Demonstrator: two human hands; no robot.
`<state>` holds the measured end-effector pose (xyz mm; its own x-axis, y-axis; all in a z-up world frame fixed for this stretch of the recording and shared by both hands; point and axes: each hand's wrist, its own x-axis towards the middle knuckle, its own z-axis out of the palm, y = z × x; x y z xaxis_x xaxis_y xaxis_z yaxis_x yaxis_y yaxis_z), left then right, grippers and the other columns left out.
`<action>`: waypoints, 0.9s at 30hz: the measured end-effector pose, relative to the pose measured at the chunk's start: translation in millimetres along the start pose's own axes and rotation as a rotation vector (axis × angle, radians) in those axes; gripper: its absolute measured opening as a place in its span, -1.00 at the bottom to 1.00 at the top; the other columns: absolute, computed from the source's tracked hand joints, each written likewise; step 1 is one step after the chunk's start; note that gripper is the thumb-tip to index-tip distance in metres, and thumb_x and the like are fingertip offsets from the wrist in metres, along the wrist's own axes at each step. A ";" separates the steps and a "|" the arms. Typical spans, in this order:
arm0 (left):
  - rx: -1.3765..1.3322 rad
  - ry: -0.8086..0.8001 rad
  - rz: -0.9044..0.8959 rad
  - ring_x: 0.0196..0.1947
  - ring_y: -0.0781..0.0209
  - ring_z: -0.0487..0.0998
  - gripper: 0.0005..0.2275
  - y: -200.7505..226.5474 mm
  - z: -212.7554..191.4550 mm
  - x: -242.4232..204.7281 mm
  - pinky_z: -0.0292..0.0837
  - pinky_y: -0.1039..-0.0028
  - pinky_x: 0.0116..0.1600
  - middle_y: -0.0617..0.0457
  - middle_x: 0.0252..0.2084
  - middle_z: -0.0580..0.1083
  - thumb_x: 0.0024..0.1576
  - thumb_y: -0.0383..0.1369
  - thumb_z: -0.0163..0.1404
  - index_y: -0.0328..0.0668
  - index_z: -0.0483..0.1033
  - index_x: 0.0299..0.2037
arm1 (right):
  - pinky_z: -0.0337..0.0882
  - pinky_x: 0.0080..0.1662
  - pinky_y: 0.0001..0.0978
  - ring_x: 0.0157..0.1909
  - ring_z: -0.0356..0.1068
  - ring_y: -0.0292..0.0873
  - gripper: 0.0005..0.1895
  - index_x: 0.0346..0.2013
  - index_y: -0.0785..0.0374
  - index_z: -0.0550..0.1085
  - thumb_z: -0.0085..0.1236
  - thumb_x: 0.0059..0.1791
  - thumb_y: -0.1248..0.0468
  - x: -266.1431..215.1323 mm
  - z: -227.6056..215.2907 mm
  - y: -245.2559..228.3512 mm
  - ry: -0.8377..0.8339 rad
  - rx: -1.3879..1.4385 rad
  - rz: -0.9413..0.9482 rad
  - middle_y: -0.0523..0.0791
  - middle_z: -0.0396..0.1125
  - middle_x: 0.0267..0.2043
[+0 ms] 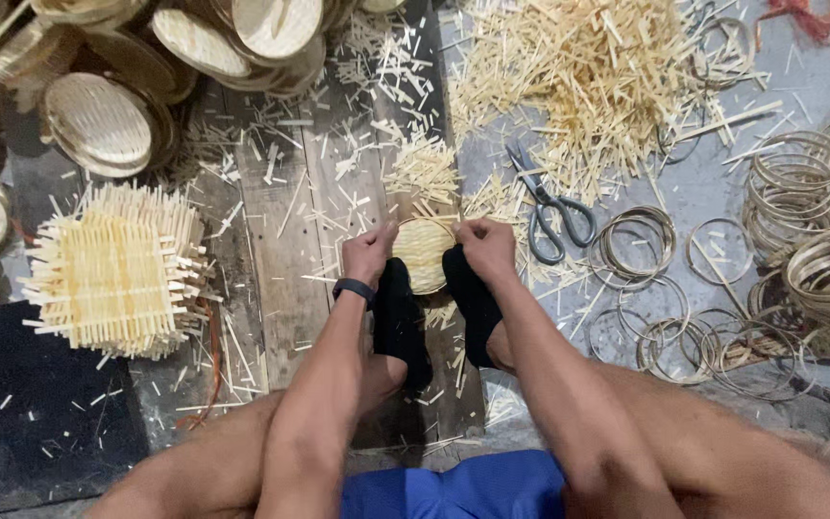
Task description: The person sits on the floor and repeatedly picks up woven bamboo basket bases. They place a circular wooden block inside each base and use shears to trim the protruding bamboo strips flush with the rim. The finished bases are stacked in a pile to the left.
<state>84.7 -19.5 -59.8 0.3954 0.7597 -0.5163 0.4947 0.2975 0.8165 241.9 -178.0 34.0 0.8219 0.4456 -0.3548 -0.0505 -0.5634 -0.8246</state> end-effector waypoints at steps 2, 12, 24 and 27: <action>-0.219 -0.061 -0.049 -0.47 0.46 0.47 -0.71 -9.1 2.8 10.9 0.41 0.56 -0.35 0.17 -0.43 0.59 0.04 -0.22 0.30 -0.34 0.68 -0.24 | 0.39 -0.33 -0.40 -0.44 0.40 -0.29 -0.77 -0.33 0.35 0.65 0.31 -0.04 0.19 9.4 -26.2 -24.7 -0.004 -0.091 -0.006 -0.09 0.51 -0.47; 0.038 -0.335 0.119 -0.41 0.44 0.50 -0.78 34.1 -16.4 0.3 0.43 0.56 -0.29 0.12 -0.37 0.60 0.08 -0.29 0.28 -0.33 0.69 -0.24 | 0.47 -0.12 -0.02 -0.23 0.48 0.11 -0.73 -0.28 0.20 0.67 0.24 0.03 0.06 -4.3 -259.9 -180.9 -0.003 -1.191 -0.629 0.07 0.50 -0.29; 0.683 -0.119 1.158 -0.15 -0.05 0.52 -0.84 53.3 8.9 -107.3 0.49 0.13 -0.11 0.00 -0.17 0.47 0.02 -0.46 0.23 -0.08 0.57 -0.23 | 0.42 0.05 0.01 0.01 0.44 0.23 -0.49 -0.02 0.29 0.53 0.35 -0.15 0.07 42.6 -181.2 109.1 -0.019 -0.799 -0.169 0.19 0.44 -0.03; 0.641 -0.220 1.023 -0.02 -0.08 0.54 -0.80 38.7 10.6 -100.3 0.54 0.20 -0.03 -0.04 -0.02 0.48 0.13 -0.45 0.24 -0.06 0.57 -0.06 | 0.37 0.16 0.01 0.12 0.37 0.27 -0.42 0.00 0.37 0.41 0.39 -0.20 0.16 58.2 -156.0 140.5 0.021 -0.902 -0.311 0.22 0.38 0.04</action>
<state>72.4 -90.3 20.8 0.9164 0.3442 0.2044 0.1468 -0.7639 0.6285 371.2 -339.8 -33.8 0.7352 0.6583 -0.1613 0.6215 -0.7497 -0.2272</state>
